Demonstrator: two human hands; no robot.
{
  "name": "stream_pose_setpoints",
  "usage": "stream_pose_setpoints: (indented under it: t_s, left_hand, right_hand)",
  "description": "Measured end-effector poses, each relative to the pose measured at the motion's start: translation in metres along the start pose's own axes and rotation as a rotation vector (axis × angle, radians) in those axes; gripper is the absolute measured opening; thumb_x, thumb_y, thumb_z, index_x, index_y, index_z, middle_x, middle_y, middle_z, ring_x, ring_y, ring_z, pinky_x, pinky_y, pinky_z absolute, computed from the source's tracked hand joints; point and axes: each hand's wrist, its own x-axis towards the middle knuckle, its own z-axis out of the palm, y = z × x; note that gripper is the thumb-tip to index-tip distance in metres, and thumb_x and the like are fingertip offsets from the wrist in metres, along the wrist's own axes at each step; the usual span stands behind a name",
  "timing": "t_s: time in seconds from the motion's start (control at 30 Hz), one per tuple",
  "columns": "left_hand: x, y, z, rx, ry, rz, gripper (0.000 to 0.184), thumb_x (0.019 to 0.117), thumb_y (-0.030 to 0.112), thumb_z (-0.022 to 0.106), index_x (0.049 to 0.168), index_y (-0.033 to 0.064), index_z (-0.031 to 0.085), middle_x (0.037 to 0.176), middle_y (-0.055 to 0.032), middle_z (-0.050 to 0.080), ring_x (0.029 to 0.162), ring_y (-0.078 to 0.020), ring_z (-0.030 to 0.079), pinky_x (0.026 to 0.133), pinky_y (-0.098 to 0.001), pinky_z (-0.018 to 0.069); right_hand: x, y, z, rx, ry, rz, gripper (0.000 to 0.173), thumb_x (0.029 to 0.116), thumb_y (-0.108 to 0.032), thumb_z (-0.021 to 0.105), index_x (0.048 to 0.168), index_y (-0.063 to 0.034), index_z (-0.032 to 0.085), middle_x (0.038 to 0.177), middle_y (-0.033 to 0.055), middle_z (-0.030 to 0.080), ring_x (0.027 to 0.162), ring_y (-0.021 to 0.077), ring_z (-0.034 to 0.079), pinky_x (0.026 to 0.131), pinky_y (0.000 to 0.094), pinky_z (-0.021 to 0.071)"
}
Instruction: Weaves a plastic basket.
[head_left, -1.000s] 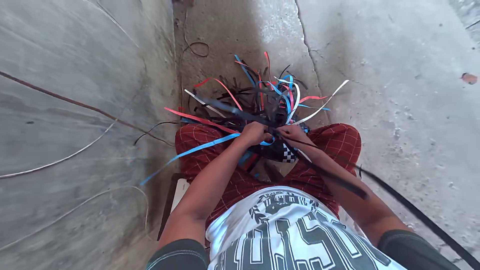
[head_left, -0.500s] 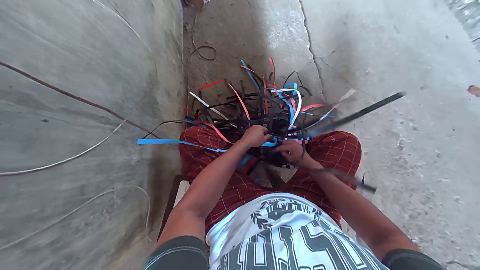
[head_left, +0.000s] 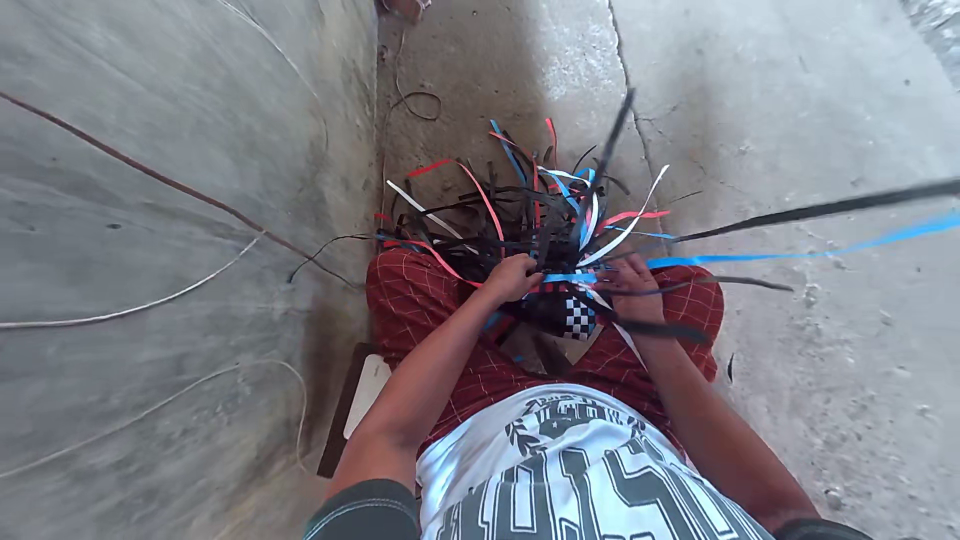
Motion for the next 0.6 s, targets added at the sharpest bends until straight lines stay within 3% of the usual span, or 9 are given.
stream_pose_setpoints:
  t_s: [0.1,0.2,0.33,0.4,0.47,0.53,0.6]
  left_hand:
    - [-0.003,0.007,0.005,-0.007,0.018,-0.004,0.030,0.1059,0.024,0.059,0.104,-0.0031,0.071,0.113,-0.0192,0.065,0.111,-0.0332,0.063,0.100,-0.0517,0.0499]
    - [-0.006,0.004,0.007,-0.061,0.013,-0.021,0.032,0.1052,0.026,0.058,0.111,-0.0022,0.072,0.120,-0.0203,0.065,0.118,-0.0329,0.062,0.106,-0.0502,0.0473]
    - [-0.017,-0.006,0.008,-0.219,0.111,0.006,0.029,0.1013,0.021,0.064,0.111,-0.0054,0.072,0.125,-0.0264,0.063,0.121,-0.0367,0.059,0.107,-0.0504,0.0454]
    - [-0.023,0.000,-0.001,-0.293,0.083,-0.042,0.030,0.1007,0.018,0.064,0.116,-0.0070,0.069,0.128,-0.0263,0.062,0.123,-0.0362,0.059,0.108,-0.0507,0.0452]
    - [-0.027,0.007,-0.005,-0.387,0.055,-0.109,0.029,0.1000,0.015,0.064,0.121,-0.0058,0.067,0.120,-0.0239,0.067,0.114,-0.0325,0.064,0.102,-0.0506,0.0494]
    - [-0.027,0.011,-0.005,-0.480,0.015,-0.153,0.032,0.1009,0.014,0.061,0.128,-0.0040,0.063,0.120,-0.0232,0.067,0.109,-0.0304,0.065,0.097,-0.0499,0.0511]
    - [-0.029,0.013,-0.005,-0.547,-0.001,-0.169,0.040,0.1020,0.017,0.061,0.137,-0.0026,0.058,0.128,-0.0244,0.064,0.115,-0.0318,0.063,0.101,-0.0503,0.0499]
  right_hand:
    - [0.002,0.011,0.012,-0.299,-0.284,-0.023,0.031,0.0907,0.009,0.056,0.121,0.0070,0.062,0.113,0.0149,0.072,0.096,0.0218,0.072,0.084,0.0392,0.0621]
    - [0.006,0.014,0.023,-0.704,-0.445,-0.111,0.032,0.0927,-0.001,0.066,0.124,0.0047,0.068,0.121,0.0173,0.070,0.096,0.0183,0.070,0.086,0.0342,0.0592]
    - [-0.012,0.022,0.035,-0.812,-0.362,-0.473,0.021,0.0919,-0.002,0.066,0.108,0.0064,0.075,0.111,0.0221,0.073,0.100,0.0276,0.072,0.091,0.0423,0.0586]
    - [-0.031,0.025,0.037,-0.793,-0.369,-0.460,0.020,0.0916,-0.001,0.065,0.108,0.0051,0.076,0.110,0.0194,0.073,0.103,0.0247,0.071,0.095,0.0396,0.0575]
    - [-0.039,0.040,0.030,-0.840,-0.450,-0.481,0.021,0.0917,-0.001,0.065,0.108,0.0023,0.077,0.115,0.0175,0.073,0.111,0.0259,0.069,0.102,0.0411,0.0546]
    - [-0.037,0.052,0.023,-0.969,-0.535,-0.566,0.021,0.0901,0.001,0.066,0.107,0.0031,0.078,0.115,0.0215,0.074,0.111,0.0368,0.070,0.101,0.0522,0.0539]
    - [-0.036,0.047,0.025,-1.060,-0.640,-0.527,0.024,0.0933,0.001,0.062,0.112,0.0052,0.076,0.120,0.0246,0.072,0.115,0.0424,0.068,0.104,0.0571,0.0505]
